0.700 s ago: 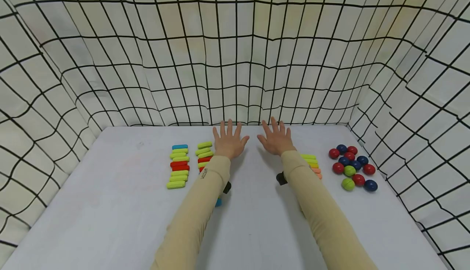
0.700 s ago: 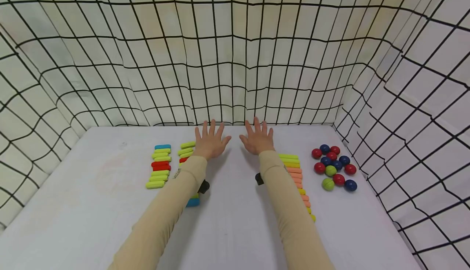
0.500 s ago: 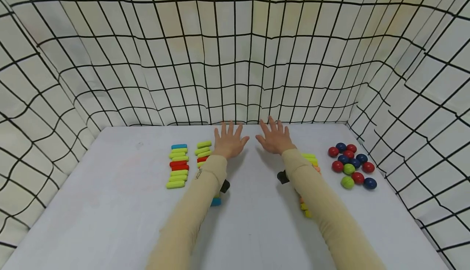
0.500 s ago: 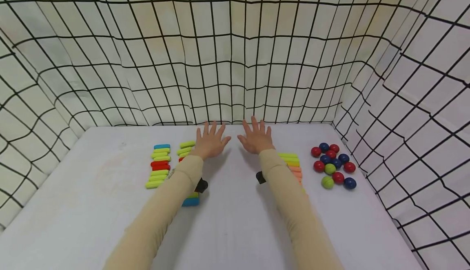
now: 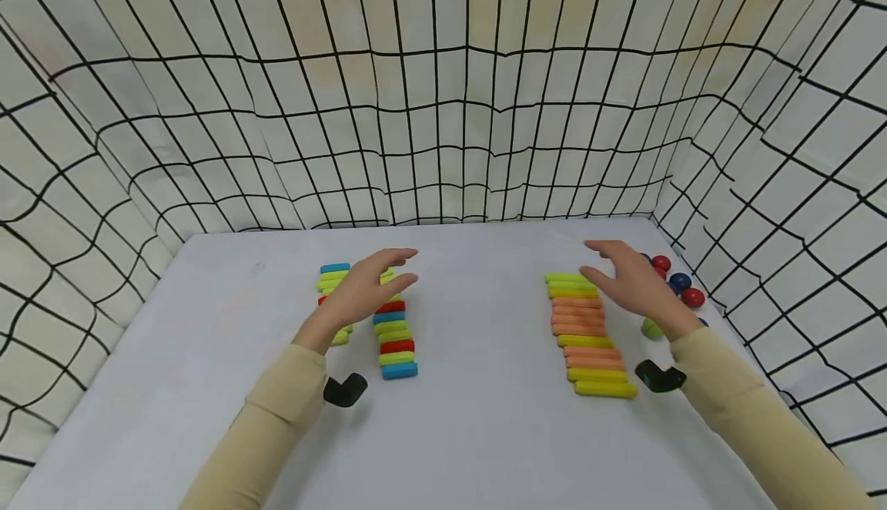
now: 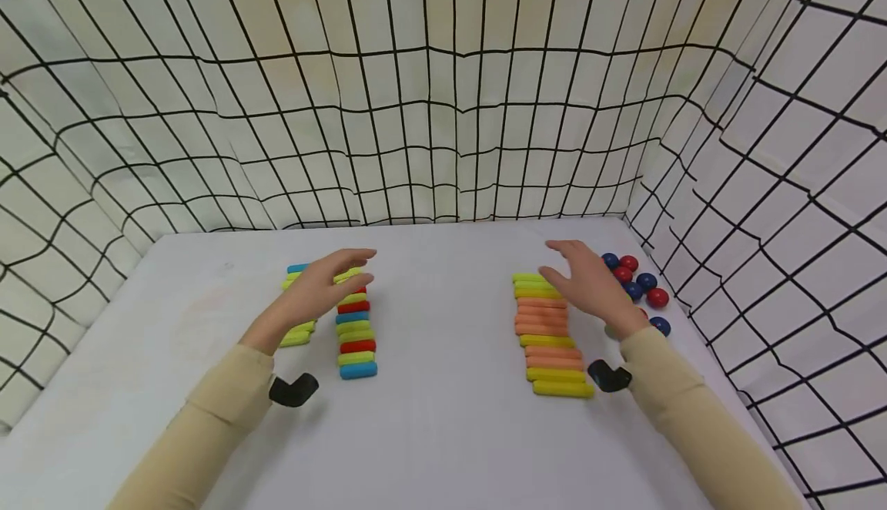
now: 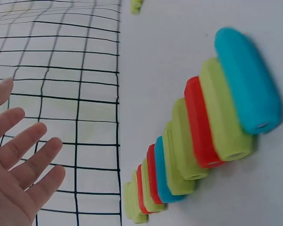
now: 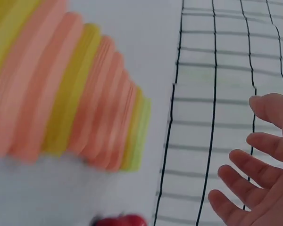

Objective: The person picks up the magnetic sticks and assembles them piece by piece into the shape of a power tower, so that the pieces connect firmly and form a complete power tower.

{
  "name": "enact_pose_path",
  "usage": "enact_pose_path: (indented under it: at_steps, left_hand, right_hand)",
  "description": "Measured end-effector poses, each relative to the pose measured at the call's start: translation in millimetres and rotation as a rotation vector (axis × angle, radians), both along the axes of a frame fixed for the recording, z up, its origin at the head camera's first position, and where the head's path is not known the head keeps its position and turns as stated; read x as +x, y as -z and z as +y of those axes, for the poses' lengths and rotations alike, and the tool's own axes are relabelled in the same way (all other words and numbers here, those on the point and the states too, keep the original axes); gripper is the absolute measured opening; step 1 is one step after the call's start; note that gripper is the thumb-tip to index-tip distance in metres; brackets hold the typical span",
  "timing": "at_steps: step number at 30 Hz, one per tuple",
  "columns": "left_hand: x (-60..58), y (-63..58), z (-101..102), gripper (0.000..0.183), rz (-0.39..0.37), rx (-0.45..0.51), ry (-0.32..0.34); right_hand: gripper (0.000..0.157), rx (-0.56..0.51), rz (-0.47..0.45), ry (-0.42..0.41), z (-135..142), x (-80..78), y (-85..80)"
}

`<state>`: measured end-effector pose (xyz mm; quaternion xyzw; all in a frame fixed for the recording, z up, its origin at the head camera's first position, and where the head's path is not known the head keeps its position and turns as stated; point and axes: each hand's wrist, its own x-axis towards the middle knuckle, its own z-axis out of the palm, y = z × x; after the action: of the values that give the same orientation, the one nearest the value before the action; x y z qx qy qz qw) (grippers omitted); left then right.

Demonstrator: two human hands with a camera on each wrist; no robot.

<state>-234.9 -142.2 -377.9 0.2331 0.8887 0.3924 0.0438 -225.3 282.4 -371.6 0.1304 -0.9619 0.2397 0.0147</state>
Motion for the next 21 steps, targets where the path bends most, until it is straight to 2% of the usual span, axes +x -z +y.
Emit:
enact_pose_path:
  at_steps: [4, 8, 11, 15, 18, 21]
  left_hand:
    - [17.1, 6.6, -12, 0.052, -0.053, 0.120, -0.001]
    - [30.9, 16.9, -18, 0.047, -0.066, 0.167, 0.004]
    - [42.3, 26.5, -23, 0.043, -0.075, 0.179, 0.036]
    - [56.1, 41.2, -29, 0.035, -0.105, 0.165, 0.122]
    - [61.5, 50.9, -33, 0.031, -0.124, 0.146, 0.185]
    - [63.0, 58.4, -34, 0.028, -0.146, 0.137, 0.210]
  right_hand:
    - [0.059, -0.036, 0.058, 0.097, 31, 25.8, 3.2]
    - [0.054, -0.073, 0.076, 0.168, 52, 42.5, 11.1]
    - [0.055, -0.095, 0.074, 0.213, 68, 51.4, 19.8]
    - [0.055, -0.116, 0.077, 0.272, 88, 59.6, 35.2]
    - [0.056, -0.138, 0.048, 0.314, 101, 61.5, 45.6]
    - [0.060, -0.142, 0.000, 0.359, 113, 62.4, 53.3]
